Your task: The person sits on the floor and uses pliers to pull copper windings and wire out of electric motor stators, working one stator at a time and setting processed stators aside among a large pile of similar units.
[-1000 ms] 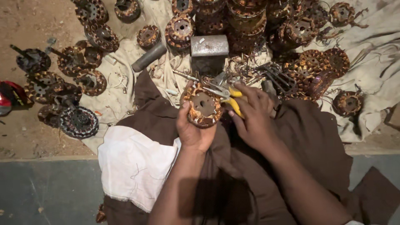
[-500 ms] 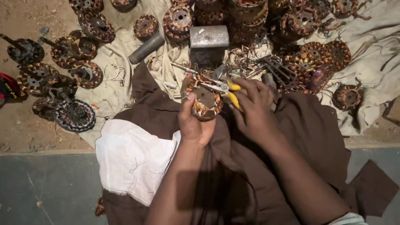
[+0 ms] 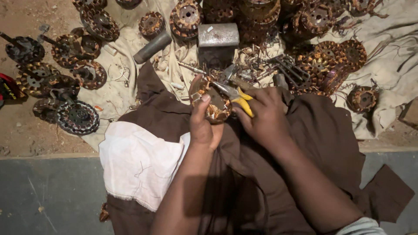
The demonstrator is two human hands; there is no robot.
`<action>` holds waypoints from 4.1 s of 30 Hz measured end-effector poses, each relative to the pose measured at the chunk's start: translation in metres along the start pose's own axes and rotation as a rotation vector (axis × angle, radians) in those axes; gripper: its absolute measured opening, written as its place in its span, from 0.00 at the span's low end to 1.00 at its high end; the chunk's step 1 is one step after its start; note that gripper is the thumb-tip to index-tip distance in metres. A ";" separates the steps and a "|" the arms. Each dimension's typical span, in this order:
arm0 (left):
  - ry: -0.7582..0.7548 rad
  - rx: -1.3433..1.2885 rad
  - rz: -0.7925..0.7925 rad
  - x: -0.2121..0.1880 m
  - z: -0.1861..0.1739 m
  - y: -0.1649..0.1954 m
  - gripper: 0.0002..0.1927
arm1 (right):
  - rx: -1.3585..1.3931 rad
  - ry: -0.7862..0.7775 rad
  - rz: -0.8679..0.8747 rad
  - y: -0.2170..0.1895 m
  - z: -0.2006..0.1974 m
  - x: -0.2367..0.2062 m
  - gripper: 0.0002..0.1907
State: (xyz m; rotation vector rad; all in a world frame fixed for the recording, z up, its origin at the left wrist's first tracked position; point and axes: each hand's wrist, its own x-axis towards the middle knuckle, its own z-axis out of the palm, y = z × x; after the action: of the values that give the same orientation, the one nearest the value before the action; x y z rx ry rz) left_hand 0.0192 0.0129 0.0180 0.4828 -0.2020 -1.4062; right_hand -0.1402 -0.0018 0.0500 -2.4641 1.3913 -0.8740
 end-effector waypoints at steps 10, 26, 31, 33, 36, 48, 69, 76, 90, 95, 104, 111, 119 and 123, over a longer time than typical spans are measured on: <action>-0.169 -0.018 -0.033 -0.006 -0.001 0.007 0.42 | 0.631 -0.148 0.296 0.043 0.025 -0.020 0.13; 0.000 -0.228 -0.056 -0.006 -0.013 0.003 0.34 | 1.825 0.202 0.661 0.037 0.034 -0.022 0.15; -0.061 -0.138 -0.118 0.000 -0.027 -0.005 0.26 | 2.042 0.218 1.156 0.050 0.028 -0.016 0.16; -0.048 -0.145 -0.160 0.001 -0.025 -0.002 0.26 | 1.919 0.144 1.245 0.052 0.028 -0.016 0.17; -0.116 -0.153 -0.171 -0.001 -0.016 0.003 0.30 | 1.616 -0.022 1.164 0.047 0.023 -0.014 0.16; -0.107 -0.078 -0.060 -0.003 -0.005 0.007 0.37 | -0.135 -0.055 0.028 0.001 -0.012 -0.007 0.20; -0.068 -0.064 -0.103 -0.001 -0.002 0.004 0.37 | -0.051 -0.007 0.043 -0.005 -0.007 -0.009 0.14; -0.102 -0.099 -0.146 -0.003 -0.002 0.005 0.36 | 0.549 -0.071 0.354 0.023 0.010 -0.016 0.11; -0.133 -0.041 -0.048 -0.003 -0.001 0.010 0.44 | 1.355 -0.662 0.684 0.044 -0.021 -0.012 0.21; -0.133 -0.012 -0.045 -0.001 0.000 0.009 0.44 | 1.306 -0.672 0.632 0.047 -0.020 -0.012 0.20; -0.115 0.035 -0.052 -0.002 0.003 0.012 0.45 | 1.201 -0.623 0.670 0.042 -0.018 -0.013 0.25; -0.095 0.047 -0.069 -0.002 0.004 0.012 0.45 | 1.112 -0.638 0.676 0.040 -0.019 -0.010 0.22; -0.111 0.049 -0.059 -0.001 0.002 0.011 0.45 | 1.137 -0.606 0.624 0.040 -0.012 -0.014 0.20; -0.146 0.028 -0.044 0.000 0.001 0.008 0.42 | 0.737 -0.414 0.536 0.029 0.007 -0.024 0.15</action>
State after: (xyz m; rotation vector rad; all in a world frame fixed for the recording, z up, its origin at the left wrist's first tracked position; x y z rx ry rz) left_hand 0.0261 0.0137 0.0229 0.4099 -0.3308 -1.4841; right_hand -0.1662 0.0011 0.0227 -1.5053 1.1929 -0.5596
